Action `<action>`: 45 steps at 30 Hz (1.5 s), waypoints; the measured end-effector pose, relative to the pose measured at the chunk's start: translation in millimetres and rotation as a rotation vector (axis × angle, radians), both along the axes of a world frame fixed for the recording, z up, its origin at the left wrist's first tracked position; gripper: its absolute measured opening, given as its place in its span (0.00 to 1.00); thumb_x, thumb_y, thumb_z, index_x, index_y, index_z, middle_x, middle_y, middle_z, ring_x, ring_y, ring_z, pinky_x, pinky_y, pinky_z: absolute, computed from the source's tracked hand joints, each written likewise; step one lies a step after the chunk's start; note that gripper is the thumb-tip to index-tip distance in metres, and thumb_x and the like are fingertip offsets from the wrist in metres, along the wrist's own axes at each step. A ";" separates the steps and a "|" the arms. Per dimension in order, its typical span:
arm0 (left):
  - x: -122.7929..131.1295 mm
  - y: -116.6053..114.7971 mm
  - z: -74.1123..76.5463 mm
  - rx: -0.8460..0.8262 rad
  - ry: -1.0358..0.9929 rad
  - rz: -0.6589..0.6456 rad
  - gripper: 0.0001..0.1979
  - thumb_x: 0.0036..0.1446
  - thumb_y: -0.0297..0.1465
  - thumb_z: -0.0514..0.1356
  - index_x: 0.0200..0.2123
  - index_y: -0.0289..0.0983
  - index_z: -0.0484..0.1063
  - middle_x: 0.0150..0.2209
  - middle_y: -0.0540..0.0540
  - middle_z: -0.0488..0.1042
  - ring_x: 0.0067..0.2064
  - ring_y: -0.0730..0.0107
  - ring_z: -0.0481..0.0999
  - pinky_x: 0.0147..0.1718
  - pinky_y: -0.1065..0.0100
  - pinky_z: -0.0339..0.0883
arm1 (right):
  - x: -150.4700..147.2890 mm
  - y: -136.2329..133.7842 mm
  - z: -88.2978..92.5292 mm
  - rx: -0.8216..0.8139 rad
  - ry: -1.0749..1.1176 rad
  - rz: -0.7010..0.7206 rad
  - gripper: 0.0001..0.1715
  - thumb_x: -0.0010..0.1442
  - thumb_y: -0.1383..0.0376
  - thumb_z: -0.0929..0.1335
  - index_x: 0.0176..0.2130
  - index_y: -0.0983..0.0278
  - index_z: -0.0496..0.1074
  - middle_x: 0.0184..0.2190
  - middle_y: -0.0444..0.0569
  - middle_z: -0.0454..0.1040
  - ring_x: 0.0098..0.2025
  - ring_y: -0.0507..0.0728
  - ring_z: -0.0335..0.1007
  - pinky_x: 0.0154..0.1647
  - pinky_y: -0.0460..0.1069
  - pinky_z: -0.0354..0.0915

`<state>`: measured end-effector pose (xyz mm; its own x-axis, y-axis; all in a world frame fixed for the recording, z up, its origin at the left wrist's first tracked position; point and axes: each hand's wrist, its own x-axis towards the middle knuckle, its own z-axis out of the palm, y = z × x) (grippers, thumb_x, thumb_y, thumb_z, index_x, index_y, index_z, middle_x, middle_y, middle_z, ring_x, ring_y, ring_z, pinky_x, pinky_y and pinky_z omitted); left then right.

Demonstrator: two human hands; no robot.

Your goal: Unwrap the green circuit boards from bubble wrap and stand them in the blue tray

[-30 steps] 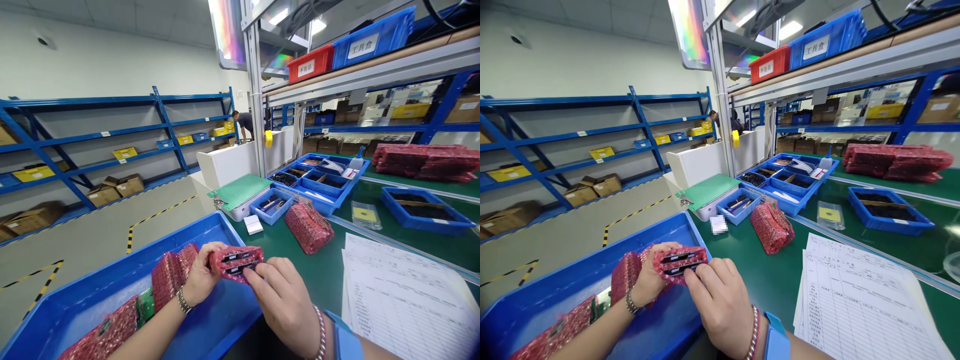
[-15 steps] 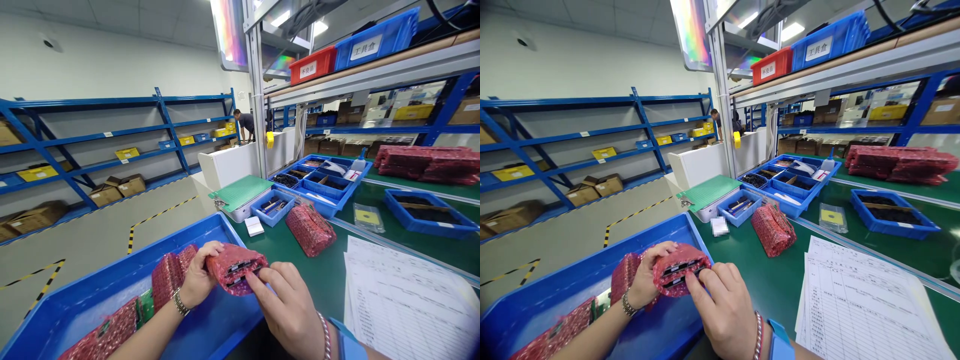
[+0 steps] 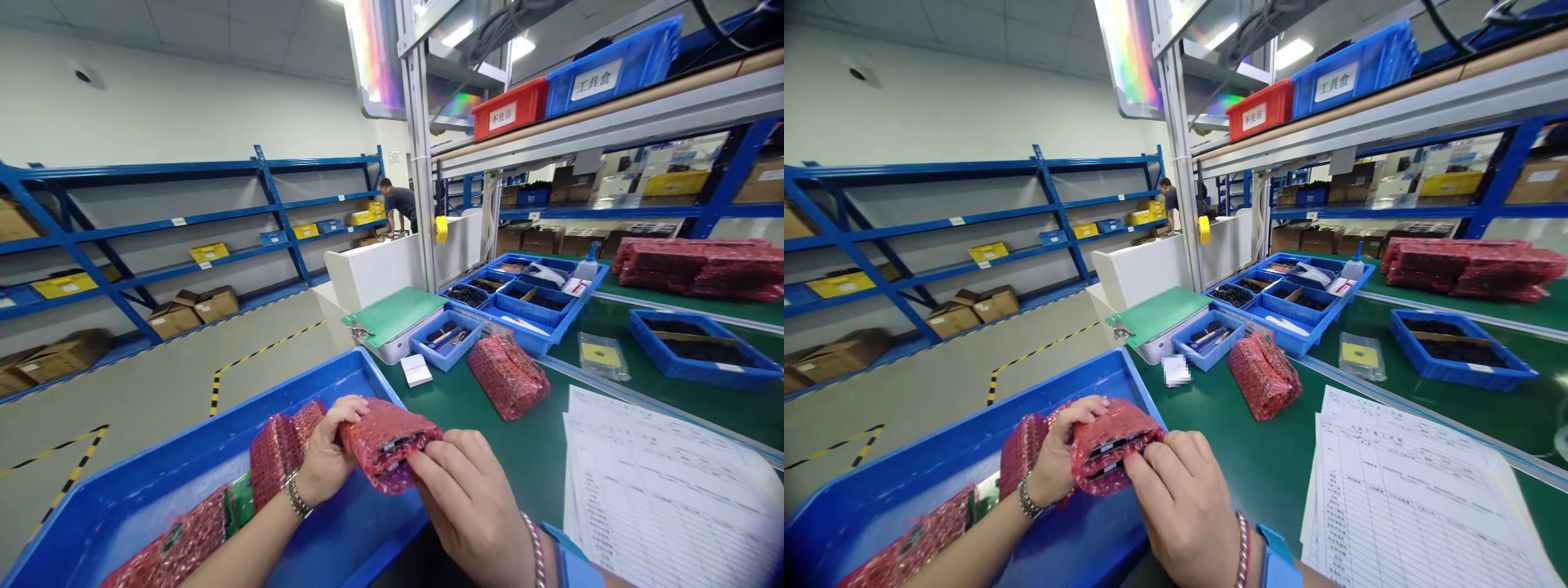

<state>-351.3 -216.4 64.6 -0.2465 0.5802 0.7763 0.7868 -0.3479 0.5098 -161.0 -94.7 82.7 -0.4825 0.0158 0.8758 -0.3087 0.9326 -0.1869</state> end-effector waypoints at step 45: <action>3.1 -1.9 -0.3 -0.004 0.044 -0.040 0.19 0.44 0.25 0.66 0.38 0.42 0.63 0.38 0.46 0.69 0.44 0.64 0.70 0.46 0.56 0.64 | 3.4 -4.8 10.1 -0.005 0.083 0.006 0.10 0.57 0.76 0.62 0.38 0.69 0.70 0.33 0.51 0.72 0.35 0.55 0.62 0.34 0.52 0.59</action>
